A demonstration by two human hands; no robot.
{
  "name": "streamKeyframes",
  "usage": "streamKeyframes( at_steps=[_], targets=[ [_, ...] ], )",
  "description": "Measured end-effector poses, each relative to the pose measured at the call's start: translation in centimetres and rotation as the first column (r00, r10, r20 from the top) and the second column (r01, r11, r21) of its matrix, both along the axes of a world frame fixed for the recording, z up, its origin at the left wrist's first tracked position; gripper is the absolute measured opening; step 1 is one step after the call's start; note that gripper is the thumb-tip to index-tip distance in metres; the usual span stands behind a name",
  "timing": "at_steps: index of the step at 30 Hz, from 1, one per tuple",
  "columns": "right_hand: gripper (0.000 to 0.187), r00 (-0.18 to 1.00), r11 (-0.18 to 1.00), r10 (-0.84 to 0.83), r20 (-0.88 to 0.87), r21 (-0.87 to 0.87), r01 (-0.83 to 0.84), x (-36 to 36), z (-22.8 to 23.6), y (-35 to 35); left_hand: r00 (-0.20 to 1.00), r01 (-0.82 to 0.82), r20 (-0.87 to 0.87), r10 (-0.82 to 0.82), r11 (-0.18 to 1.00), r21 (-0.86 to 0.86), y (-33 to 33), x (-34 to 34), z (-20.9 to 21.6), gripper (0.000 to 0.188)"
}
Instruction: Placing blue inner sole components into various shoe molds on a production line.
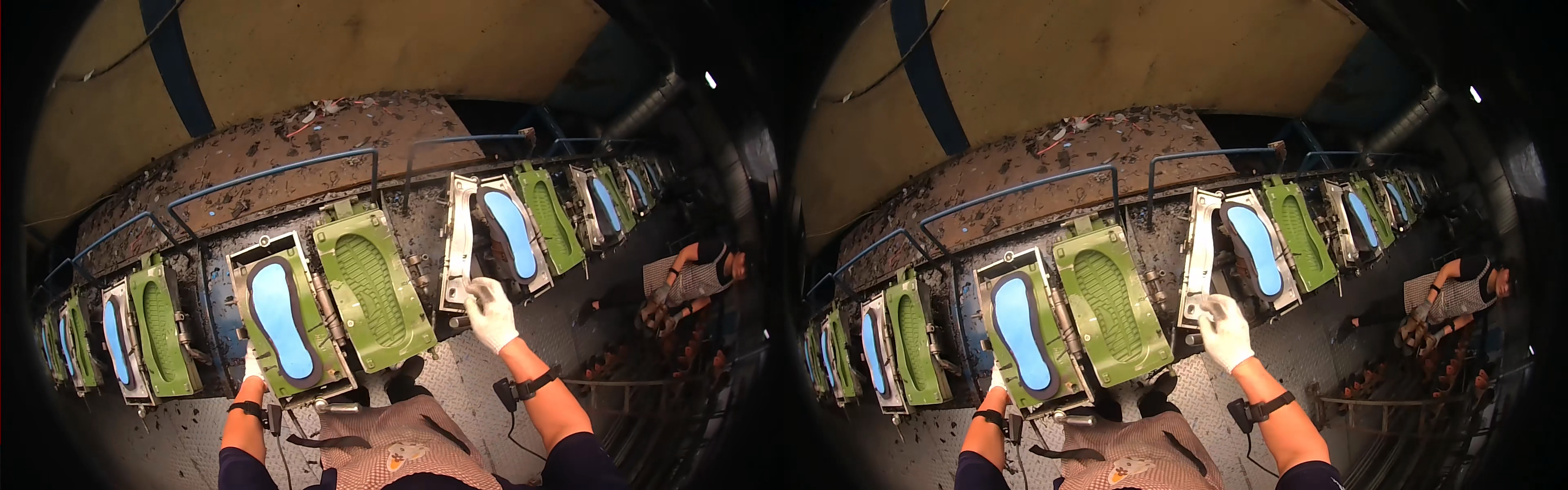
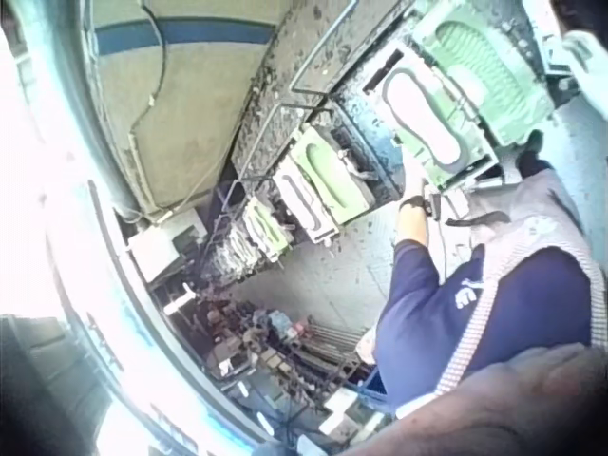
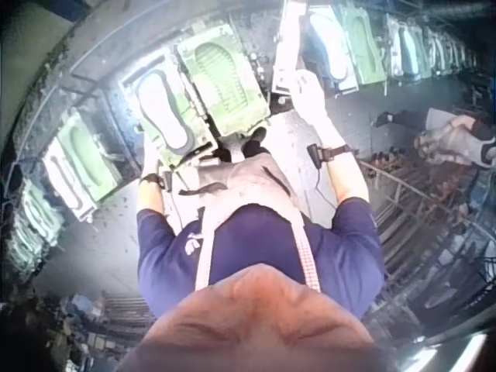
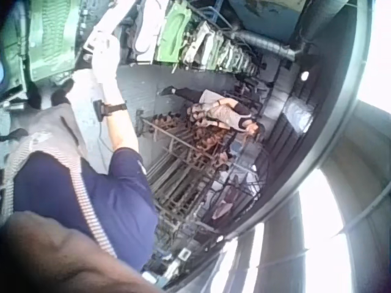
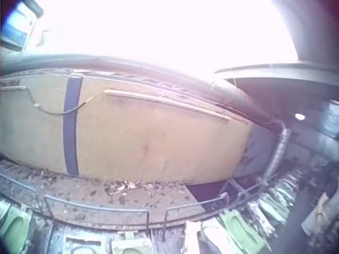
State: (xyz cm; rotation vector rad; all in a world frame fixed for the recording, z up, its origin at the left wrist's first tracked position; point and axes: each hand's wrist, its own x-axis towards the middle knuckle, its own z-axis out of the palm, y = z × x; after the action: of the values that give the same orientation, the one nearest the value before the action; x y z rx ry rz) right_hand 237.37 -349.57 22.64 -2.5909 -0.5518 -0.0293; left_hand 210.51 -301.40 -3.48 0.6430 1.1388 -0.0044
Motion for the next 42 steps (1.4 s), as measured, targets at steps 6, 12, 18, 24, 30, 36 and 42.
streamKeyframes(
  at_steps=[6, 12, 18, 24, 30, 36, 42],
  targets=[
    [0.029, 0.945, 0.873, 0.242, 0.22, -0.474, -0.113, 14.6, -2.1, -5.2, 0.745, 0.654, -0.649, -0.157, -0.019, 0.756, 1.5, 0.2, 9.0, 0.049],
    [0.022, 0.964, 0.759, 0.263, 0.037, -0.625, -0.183, 23.7, -2.5, -4.6, 0.939, 0.274, -0.206, -0.275, 0.239, 0.932, -18.6, 10.3, 22.4, 0.044],
    [0.025, 0.964, 0.928, 0.259, -0.054, -0.263, -0.264, 25.4, -3.8, -6.2, 0.803, 0.45, -0.356, -0.478, 0.094, 0.888, -40.9, 24.3, 18.2, 0.067],
    [0.028, 0.968, 0.942, 0.223, -0.116, -0.231, -0.245, 26.2, -3.8, -8.2, 0.749, 0.617, -0.389, -0.536, 0.353, 0.703, -47.8, 28.7, 21.3, 0.083],
    [0.038, 0.914, 0.923, 0.36, -0.185, -0.074, -0.378, 26.8, 5.5, -8.6, 0.646, 0.728, -0.263, -0.716, 0.476, 0.494, -53.1, 31.6, 20.2, 0.115],
    [0.063, 0.96, 0.956, 0.277, 0.03, -0.106, -0.272, 25.4, -3.6, -13.2, 0.82, 0.536, -0.241, -0.519, 0.548, 0.642, -57.5, 32.8, 18.4, 0.135],
    [0.06, 0.902, 0.925, 0.379, -0.207, 0.1, -0.366, 25.5, -5.6, -17.0, 0.753, 0.065, -0.276, -0.598, -0.349, 0.935, -55.7, 35.0, 16.9, 0.091]
  ],
)
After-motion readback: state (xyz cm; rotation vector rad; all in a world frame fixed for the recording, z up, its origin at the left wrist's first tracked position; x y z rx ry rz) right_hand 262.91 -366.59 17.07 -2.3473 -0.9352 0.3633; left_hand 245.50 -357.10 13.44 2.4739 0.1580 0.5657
